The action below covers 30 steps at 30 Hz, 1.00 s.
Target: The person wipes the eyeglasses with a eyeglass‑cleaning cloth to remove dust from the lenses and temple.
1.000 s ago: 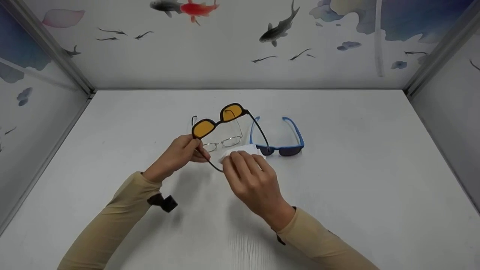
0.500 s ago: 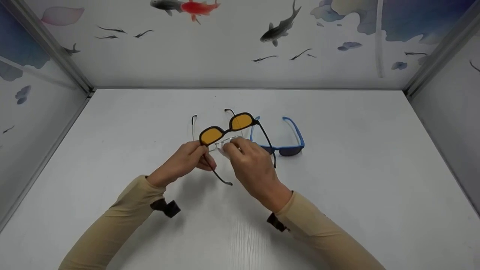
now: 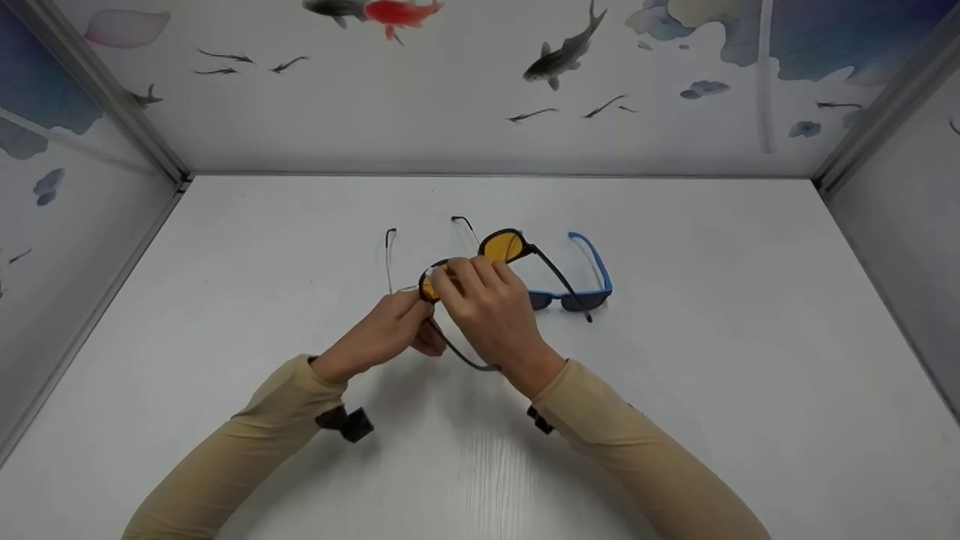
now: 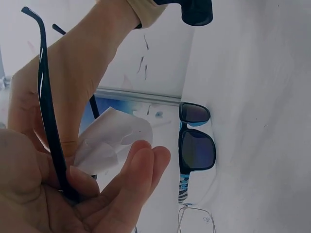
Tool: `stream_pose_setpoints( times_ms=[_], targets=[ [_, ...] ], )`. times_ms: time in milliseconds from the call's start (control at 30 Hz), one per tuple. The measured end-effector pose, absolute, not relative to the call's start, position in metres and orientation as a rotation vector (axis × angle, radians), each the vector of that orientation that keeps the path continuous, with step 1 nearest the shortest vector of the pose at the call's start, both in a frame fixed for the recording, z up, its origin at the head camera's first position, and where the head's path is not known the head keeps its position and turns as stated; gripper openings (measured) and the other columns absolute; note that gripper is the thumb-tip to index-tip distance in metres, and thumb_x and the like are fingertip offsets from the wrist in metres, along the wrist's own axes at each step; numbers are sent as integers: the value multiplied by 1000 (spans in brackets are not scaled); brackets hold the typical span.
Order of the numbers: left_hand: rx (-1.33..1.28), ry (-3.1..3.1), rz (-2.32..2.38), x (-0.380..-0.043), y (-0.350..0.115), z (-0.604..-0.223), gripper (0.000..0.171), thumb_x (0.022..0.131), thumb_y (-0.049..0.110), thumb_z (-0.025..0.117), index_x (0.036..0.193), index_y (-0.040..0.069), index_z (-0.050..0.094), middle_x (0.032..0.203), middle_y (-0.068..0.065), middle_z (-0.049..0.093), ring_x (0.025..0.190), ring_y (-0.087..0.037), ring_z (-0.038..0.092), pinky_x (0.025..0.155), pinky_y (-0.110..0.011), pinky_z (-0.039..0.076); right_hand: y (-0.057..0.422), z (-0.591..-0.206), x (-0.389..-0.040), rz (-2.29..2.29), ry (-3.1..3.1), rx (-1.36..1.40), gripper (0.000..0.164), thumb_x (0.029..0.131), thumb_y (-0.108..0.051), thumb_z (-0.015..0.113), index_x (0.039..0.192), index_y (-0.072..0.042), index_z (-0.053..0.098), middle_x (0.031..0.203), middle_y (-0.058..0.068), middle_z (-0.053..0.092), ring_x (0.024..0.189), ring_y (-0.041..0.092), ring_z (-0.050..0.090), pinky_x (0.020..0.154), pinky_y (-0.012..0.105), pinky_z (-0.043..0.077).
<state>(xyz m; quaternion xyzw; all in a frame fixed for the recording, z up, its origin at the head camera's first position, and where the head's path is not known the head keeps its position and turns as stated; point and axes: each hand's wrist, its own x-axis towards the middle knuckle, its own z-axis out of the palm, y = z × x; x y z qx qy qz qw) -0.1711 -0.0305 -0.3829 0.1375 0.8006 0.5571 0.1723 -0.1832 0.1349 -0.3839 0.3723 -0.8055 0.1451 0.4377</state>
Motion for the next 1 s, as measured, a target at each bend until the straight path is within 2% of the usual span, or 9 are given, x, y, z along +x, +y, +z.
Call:
stream_pose_setpoints(
  times_ms=[200, 367, 533, 667, 767, 1000],
  targets=[
    [365, 2258, 1624, -169, -28, -381, 38, 106, 17, 28, 97, -2, 60, 64, -10, 66, 57, -22, 68, 62, -37, 57, 135, -387, -185, 537, -2020, 1035, 14, 80, 4, 75, 91, -2, 68, 87, 14, 66, 74, 29, 61, 65, 41, 52],
    [369, 2190, 1690, -169, -31, -381, 41, 106, 19, 27, 101, -4, 60, 65, -15, 67, 60, -27, 69, 61, -35, 57, 139, -386, -181, 564, -2055, 1093, 17, 76, 2, 79, 92, 0, 72, 87, 13, 66, 76, 28, 60, 67, 41, 51],
    [326, 2211, 1659, -170, -32, -381, 34, 103, 14, 30, 94, -3, 59, 63, -16, 66, 57, -26, 68, 57, -32, 56, 144, -378, -177, 358, -2164, 1001, 10, 75, -1, 81, 83, -3, 75, 81, 13, 65, 76, 30, 57, 63, 42, 46],
    [295, 2239, 1612, -168, -28, -379, 31, 102, 12, 33, 88, 0, 58, 60, -13, 65, 52, -21, 65, 55, -32, 56, 141, -370, -177, 206, -2145, 888, 6, 78, -4, 79, 80, -4, 74, 75, 13, 65, 71, 32, 57, 60, 43, 45],
    [287, 2258, 1584, -167, -25, -378, 30, 102, 12, 34, 90, 1, 59, 59, -11, 64, 51, -19, 64, 56, -34, 56, 137, -367, -179, 161, -2102, 858, 8, 81, -5, 77, 77, -2, 70, 72, 14, 65, 68, 33, 59, 61, 44, 46],
    [318, 2277, 1560, -167, -25, -380, 39, 104, 15, 29, 92, -2, 62, 58, -11, 65, 52, -21, 65, 57, -36, 56, 138, -366, -179, 328, -2225, 1141, 12, 74, 1, 81, 81, -3, 72, 77, 12, 67, 71, 28, 61, 63, 38, 46]
  ],
)
